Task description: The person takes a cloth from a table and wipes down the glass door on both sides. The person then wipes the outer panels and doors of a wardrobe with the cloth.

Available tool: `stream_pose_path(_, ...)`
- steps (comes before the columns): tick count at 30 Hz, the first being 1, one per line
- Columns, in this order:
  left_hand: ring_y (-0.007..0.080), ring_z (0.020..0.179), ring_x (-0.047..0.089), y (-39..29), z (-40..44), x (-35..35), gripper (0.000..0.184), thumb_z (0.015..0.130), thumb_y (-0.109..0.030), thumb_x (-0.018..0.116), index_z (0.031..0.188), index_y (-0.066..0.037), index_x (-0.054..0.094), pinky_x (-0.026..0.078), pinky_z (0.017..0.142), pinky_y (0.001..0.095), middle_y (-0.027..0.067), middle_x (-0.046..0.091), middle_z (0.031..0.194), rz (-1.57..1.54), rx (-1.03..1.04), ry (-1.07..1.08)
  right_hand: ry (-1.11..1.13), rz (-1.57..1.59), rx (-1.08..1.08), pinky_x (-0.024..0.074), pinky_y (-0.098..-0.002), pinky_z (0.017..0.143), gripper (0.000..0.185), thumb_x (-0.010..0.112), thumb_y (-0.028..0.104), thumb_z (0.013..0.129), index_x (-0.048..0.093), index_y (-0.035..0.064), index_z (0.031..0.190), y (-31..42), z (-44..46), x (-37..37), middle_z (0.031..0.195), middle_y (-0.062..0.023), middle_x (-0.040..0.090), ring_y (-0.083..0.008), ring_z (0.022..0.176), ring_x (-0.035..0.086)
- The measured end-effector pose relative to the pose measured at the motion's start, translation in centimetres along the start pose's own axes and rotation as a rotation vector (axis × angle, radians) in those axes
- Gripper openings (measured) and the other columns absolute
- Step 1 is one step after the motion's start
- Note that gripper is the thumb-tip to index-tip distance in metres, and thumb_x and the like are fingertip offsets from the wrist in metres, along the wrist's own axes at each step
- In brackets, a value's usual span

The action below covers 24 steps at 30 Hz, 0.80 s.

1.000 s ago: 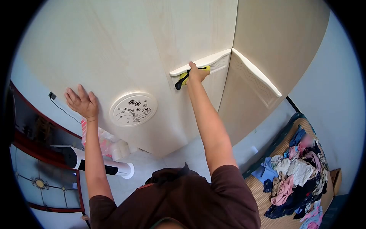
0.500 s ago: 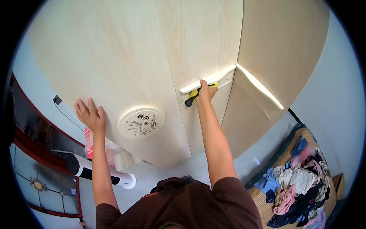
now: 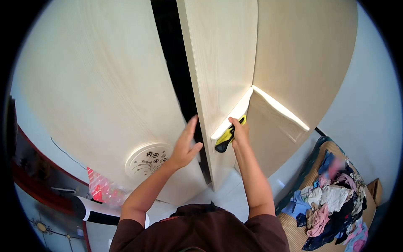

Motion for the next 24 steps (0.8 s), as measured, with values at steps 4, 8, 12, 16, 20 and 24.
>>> stream_pose_path(4, 0.0384, 0.146, 0.015, -1.5, 0.6, 4.6, 0.085, 0.099, -0.035, 0.050, 0.150, 0.006, -0.004, 0.016, 0.118, 0.0394, 0.0280, 0.008, 0.157, -0.271, -0.109, -0.046, 0.112, -0.117, 0.031, 0.0448, -0.0359, 0.095, 0.052, 0.072, 0.011, 0.081, 0.051, -0.0014, 0.127, 2.2, -1.1, -0.9, 0.119, -0.0134, 0.061, -0.0246, 0.110, 0.057)
stream_pose_path(8, 0.0389, 0.146, 0.016, -2.8, 0.7, 5.3, 0.092, 0.096, -0.044, 0.052, 0.150, 0.008, -0.003, 0.017, 0.117, 0.0398, 0.0288, 0.009, 0.157, -0.314, -0.144, -0.066, 0.129, -0.197, 0.169, 0.0518, -0.0369, 0.084, 0.039, 0.063, 0.022, 0.094, 0.052, 0.0020, 0.125, 3.9, -1.7, -3.5, 0.112, -0.0110, 0.062, -0.0223, 0.100, 0.061)
stream_pose_path(12, 0.0404, 0.145, 0.018, -3.7, 0.6, 6.2, 0.098, 0.093, -0.047, 0.056, 0.150, 0.007, -0.002, 0.020, 0.117, 0.0400, 0.0294, 0.012, 0.156, -0.249, -0.135, -0.077, 0.089, -0.058, 0.159, 0.0531, -0.0386, 0.085, 0.035, 0.054, 0.022, 0.096, 0.052, 0.0009, 0.124, 7.5, -4.0, -6.0, 0.112, -0.0134, 0.062, -0.0250, 0.100, 0.063)
stream_pose_path(16, 0.0401, 0.144, 0.022, -4.9, 0.3, 7.4, 0.099, 0.090, -0.043, 0.062, 0.152, 0.002, -0.001, 0.022, 0.116, 0.0407, 0.0269, 0.012, 0.157, -0.219, -0.104, -0.038, 0.208, -0.044, -0.236, 0.0518, -0.0367, 0.089, 0.041, 0.053, 0.022, 0.097, 0.045, 0.0051, 0.133, 14.9, -10.4, -4.4, 0.121, -0.0113, 0.059, -0.0243, 0.105, 0.062)
stream_pose_path(20, 0.0376, 0.145, 0.021, -6.2, 1.2, 8.6, 0.101, 0.087, -0.036, 0.067, 0.154, -0.004, -0.003, 0.024, 0.116, 0.0394, 0.0226, 0.012, 0.159, -0.240, 0.003, -0.013, 0.340, -0.270, -0.635, 0.0361, -0.0384, 0.105, 0.043, 0.053, 0.021, 0.097, 0.042, 0.0061, 0.135, 16.5, -11.9, -6.0, 0.138, -0.0132, 0.045, -0.0259, 0.125, 0.045)
stream_pose_path(24, 0.0384, 0.145, 0.018, -7.3, 1.9, 9.9, 0.108, 0.082, -0.033, 0.072, 0.154, -0.005, -0.003, 0.023, 0.117, 0.0405, 0.0213, 0.008, 0.160, -0.256, 0.057, 0.042, 0.492, -0.582, -0.751, 0.0188, -0.0438, 0.115, 0.050, 0.054, 0.021, 0.095, 0.040, 0.0059, 0.141, 13.4, -12.2, -7.4, 0.155, -0.0206, 0.021, -0.0337, 0.144, 0.021)
Point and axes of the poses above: each hand's wrist, its own z-axis towards the middle knuckle, its own x-axis out of the palm, y = z × x, the point moved 2 cm from there along z, towards the middle knuckle
